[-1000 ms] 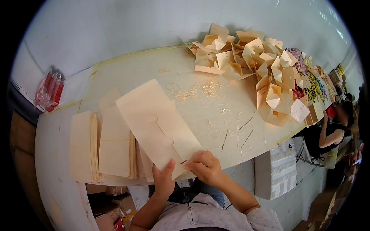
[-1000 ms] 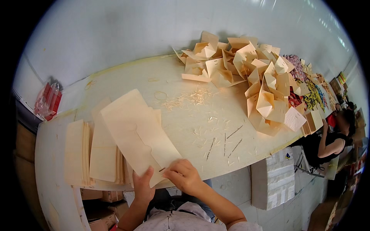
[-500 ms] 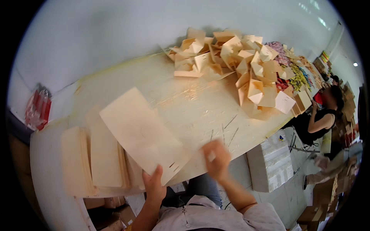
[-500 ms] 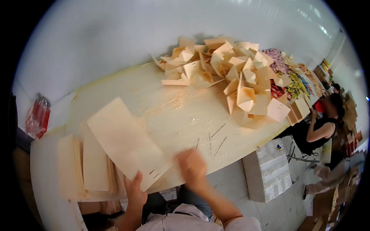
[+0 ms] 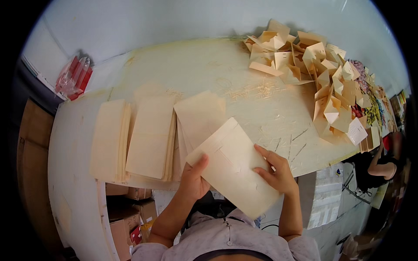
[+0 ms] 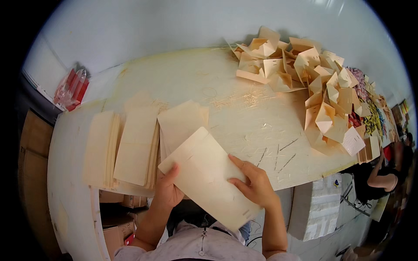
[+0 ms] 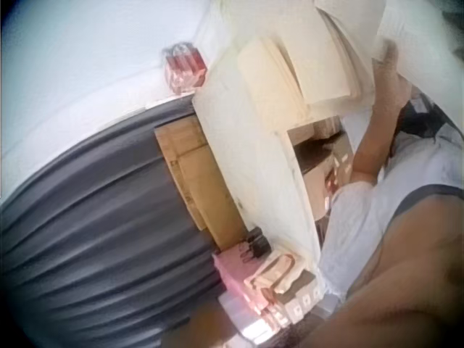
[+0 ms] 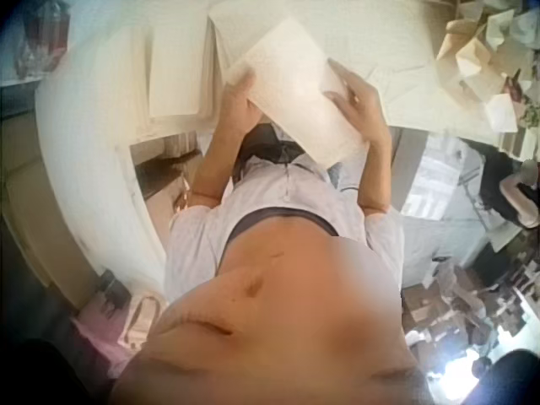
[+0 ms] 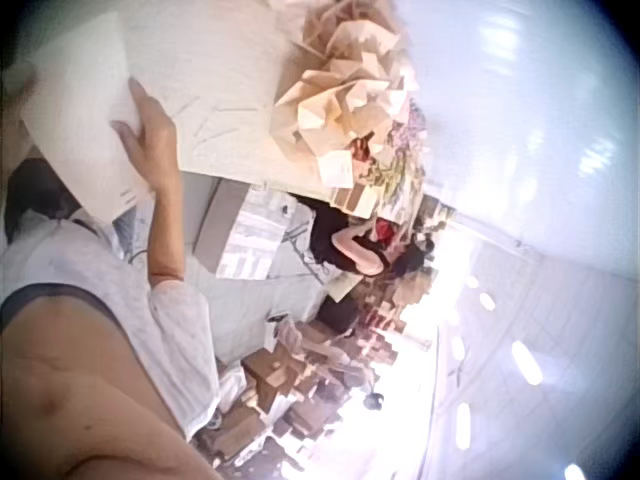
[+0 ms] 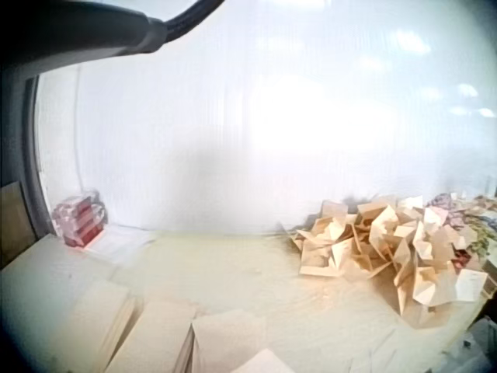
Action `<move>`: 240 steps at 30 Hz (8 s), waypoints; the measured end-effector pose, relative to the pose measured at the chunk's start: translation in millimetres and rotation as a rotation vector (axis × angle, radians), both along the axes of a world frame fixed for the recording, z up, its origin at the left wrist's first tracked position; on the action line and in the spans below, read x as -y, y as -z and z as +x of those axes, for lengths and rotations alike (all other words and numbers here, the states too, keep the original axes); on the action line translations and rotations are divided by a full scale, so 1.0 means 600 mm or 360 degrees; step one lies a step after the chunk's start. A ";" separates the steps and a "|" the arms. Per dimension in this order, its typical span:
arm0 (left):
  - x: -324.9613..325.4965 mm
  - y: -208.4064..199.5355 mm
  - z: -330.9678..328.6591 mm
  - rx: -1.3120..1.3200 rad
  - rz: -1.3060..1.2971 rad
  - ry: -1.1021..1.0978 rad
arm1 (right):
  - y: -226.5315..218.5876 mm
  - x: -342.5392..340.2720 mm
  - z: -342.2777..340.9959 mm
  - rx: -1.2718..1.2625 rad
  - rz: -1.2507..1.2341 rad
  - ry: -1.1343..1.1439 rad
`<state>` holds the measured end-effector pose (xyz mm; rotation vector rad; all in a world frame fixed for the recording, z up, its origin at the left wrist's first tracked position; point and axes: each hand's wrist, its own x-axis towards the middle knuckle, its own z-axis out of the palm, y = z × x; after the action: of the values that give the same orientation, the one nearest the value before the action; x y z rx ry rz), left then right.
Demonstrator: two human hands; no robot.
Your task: The person folds flat paper sheets along pre-scored lines to form small paper boxes. They repeatedly pick up sheets, fold the sides and bottom, and place the finished boxes on a pile on the table.
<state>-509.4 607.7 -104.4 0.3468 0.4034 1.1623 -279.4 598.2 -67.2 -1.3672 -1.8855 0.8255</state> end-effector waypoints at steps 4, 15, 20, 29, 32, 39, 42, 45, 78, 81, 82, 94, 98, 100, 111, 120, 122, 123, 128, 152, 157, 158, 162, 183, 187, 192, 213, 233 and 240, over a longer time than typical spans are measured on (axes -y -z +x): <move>0.016 -0.015 0.040 -0.0109 -0.0037 -0.0147 | 0.002 -0.007 -0.041 0.0368 0.0829 0.0171; 0.029 0.002 0.050 -0.0082 -0.0013 0.0125 | 0.046 -0.016 -0.109 -0.0161 0.0874 0.0326; 0.040 0.006 0.074 -0.0232 -0.0022 -0.0077 | 0.045 -0.016 -0.121 -0.0285 0.0679 0.0345; 0.033 0.009 0.058 -0.0080 -0.0158 0.0100 | 0.062 -0.021 -0.115 -0.0241 0.0857 0.0381; 0.033 0.014 0.056 -0.0066 -0.0120 0.0110 | 0.060 -0.022 -0.117 -0.0267 0.0846 0.0359; 0.033 0.021 0.051 -0.0028 -0.0080 0.0172 | 0.057 -0.019 -0.111 -0.0305 0.0823 0.0345; 0.033 0.014 0.053 -0.0089 -0.0102 0.0122 | 0.054 -0.020 -0.112 -0.0313 0.0760 0.0360; 0.031 0.016 0.048 -0.0197 -0.0097 0.0154 | 0.060 -0.024 -0.104 -0.0256 0.0757 0.0300; 0.011 0.009 0.031 -0.0181 -0.0080 -0.0127 | 0.000 -0.077 -0.011 0.0560 0.0912 0.0609; 0.009 0.003 0.028 -0.0102 -0.0110 -0.0318 | 0.007 -0.065 -0.013 0.0252 0.0548 0.0310; 0.005 0.005 0.026 -0.0035 -0.0070 -0.0374 | 0.015 -0.048 -0.015 0.0014 0.0337 0.0144; 0.046 0.030 0.039 -0.0221 -0.0097 0.0164 | 0.002 -0.021 -0.079 0.0327 0.0575 0.0037; 0.049 0.039 0.023 -0.0511 0.0065 0.0148 | 0.017 -0.007 -0.080 -0.0006 0.0341 0.0006; 0.050 0.041 0.023 -0.0986 0.0281 0.0005 | 0.020 -0.006 -0.079 -0.0038 0.0409 0.0070; 0.037 0.020 0.028 -0.1640 0.0613 -0.0319 | 0.034 -0.018 -0.059 -0.0259 0.0225 0.0233; 0.016 0.035 0.036 -0.1434 0.0481 -0.0690 | 0.024 0.036 -0.106 0.0045 0.1003 0.0211; 0.018 0.037 0.042 -0.1451 0.0503 -0.0688 | 0.026 0.040 -0.138 0.0033 0.0710 0.0007; 0.020 0.035 0.044 -0.1488 0.0509 -0.0636 | 0.026 0.041 -0.146 0.0027 0.0562 -0.0095; 0.026 0.033 0.037 -0.1407 0.0455 -0.0510 | 0.030 0.027 -0.135 0.0133 0.0328 -0.0009; 0.036 0.045 -0.033 -0.2509 0.1198 -0.0605 | 0.060 0.018 -0.136 0.0162 0.0873 0.0153; 0.023 0.026 -0.068 -0.0953 0.1029 -0.0180 | 0.039 0.027 -0.126 -0.0014 0.0668 -0.0011; 0.011 0.018 -0.069 -0.0415 0.0950 -0.0156 | 0.033 0.030 -0.133 -0.0124 0.0610 -0.0087; -0.011 -0.019 -0.049 0.0498 0.0201 0.0137 | 0.042 0.030 -0.154 -0.0016 0.0604 -0.0416; -0.003 0.032 -0.040 -0.0204 0.0388 0.0070 | 0.061 0.028 -0.201 0.0372 0.0438 -0.0451; -0.003 0.032 -0.036 -0.0417 0.0411 0.0029 | 0.084 0.035 -0.198 0.0046 0.0314 -0.0506; -0.005 0.043 -0.045 -0.0193 0.0473 -0.0133 | 0.054 0.026 -0.207 0.0344 0.0791 -0.0462; -0.017 0.065 -0.045 0.0304 0.0281 0.0046 | 0.042 0.021 -0.213 0.0186 0.0366 -0.0493; -0.005 0.117 -0.103 0.0640 0.0088 0.0162 | 0.031 0.004 -0.195 -0.0131 -0.0252 -0.0736; -0.012 0.107 -0.109 0.0859 0.0202 0.0223 | 0.028 -0.009 -0.193 -0.0298 -0.0345 -0.0934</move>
<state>-574.8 614.7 -168.7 0.1562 -0.1647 1.0957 -395.5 603.4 -84.1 -0.8057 -2.1149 1.4250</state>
